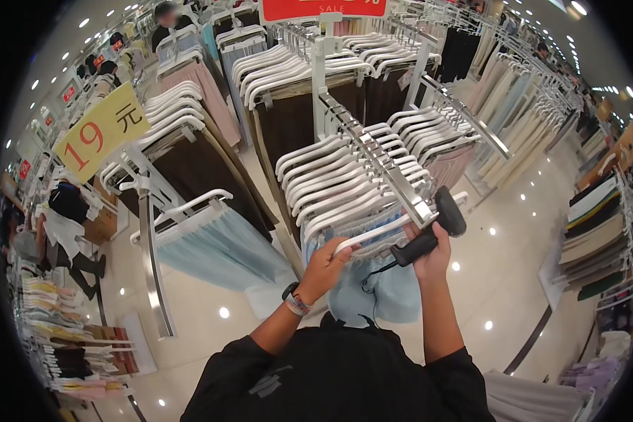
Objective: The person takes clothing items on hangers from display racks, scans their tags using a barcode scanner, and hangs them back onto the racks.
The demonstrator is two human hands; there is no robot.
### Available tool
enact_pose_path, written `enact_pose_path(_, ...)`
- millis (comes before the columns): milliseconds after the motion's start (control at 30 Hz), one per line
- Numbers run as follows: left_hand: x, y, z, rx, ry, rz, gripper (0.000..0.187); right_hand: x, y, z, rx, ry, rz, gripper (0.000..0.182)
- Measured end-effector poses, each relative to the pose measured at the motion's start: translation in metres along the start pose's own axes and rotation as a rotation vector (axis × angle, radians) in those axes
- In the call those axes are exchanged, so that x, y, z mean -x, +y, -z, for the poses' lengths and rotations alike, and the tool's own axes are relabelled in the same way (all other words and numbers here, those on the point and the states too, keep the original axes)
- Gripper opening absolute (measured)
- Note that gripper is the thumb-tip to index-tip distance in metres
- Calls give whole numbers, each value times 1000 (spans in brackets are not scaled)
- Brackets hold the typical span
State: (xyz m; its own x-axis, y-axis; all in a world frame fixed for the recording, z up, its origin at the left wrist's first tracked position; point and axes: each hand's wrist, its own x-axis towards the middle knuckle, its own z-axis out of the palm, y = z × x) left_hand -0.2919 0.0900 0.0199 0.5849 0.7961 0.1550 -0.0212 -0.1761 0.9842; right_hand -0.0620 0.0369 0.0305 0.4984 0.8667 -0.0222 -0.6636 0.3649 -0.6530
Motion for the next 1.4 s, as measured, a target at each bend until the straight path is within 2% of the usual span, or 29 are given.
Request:
enact_pose_path(33,-2,-4,1,87,60,-42,27,-5,4,-1,13,6,-22,58)
enact_pose_path(133,-4,-12,9,16,122,-3,27,-16,17,0,-61,-117,-65,58)
enact_pose_path(267,-3,-35,16,8,186,1,27,-29,40,9,-143,-129,-155,60)
enact_pose_path(333,-2,-46,13,29,280,24,27,-34,42,12,-136,-157,-195,60)
enact_pose_path(433,-2,-53,6,42,362,45,28,-38,38,14,-126,-285,-201,57)
enact_pose_path(533,-2,-50,2,-72,399,35,27,-43,42,33,-170,-218,-228,50)
enact_pose_path(667,10,-41,-1,-41,431,79,27,-31,29,38,-135,-248,-230,47)
enact_pose_path(733,28,-50,11,-99,475,66,26,-19,24,50,-43,-149,-188,43)
enact_pose_path(767,39,-58,21,-145,510,40,26,-14,27,67,-34,-142,-197,37)
enact_pose_path(833,68,-75,58,-209,574,109,24,4,27,87,-4,-100,-190,29)
enact_pose_path(867,86,-93,85,-344,667,136,22,15,26,92,17,-67,-181,27)
enact_pose_path(900,102,-86,108,-323,711,251,21,25,25,99,71,-49,-194,25)
enact_pose_path(933,119,-99,138,-410,810,280,20,35,26,104,125,-32,-208,23)
enact_pose_path(1000,147,-94,188,-600,947,280,25,57,29,105,170,-6,-208,24)
enact_pose_path(1033,158,-98,214,-662,1042,255,34,68,34,104,197,-4,-208,25)
enact_pose_path(1100,175,-103,264,-993,1141,128,40,84,49,93,222,5,-207,26)
enact_pose_path(1133,173,-86,277,-1073,1141,151,50,93,59,86,250,-14,-202,26)
enact_pose_path(1167,183,-99,311,-1294,1096,246,56,101,69,78,279,-33,-198,27)
enact_pose_path(1200,188,-110,343,-1475,1143,42,58,110,81,68,282,-26,-196,27)
enact_pose_path(1267,178,-93,380,-1312,1145,-179,55,126,110,46,234,-27,-196,20)
enact_pose_path(1333,174,-77,398,-1671,1000,45,48,144,132,18,241,-35,-253,19)
enact_pose_path(1367,176,-77,412,-1649,874,-60,42,152,145,10,257,-41,-266,19)
enact_pose_path(1400,172,-58,404,-1837,724,44,37,159,156,3,273,-51,-278,19)
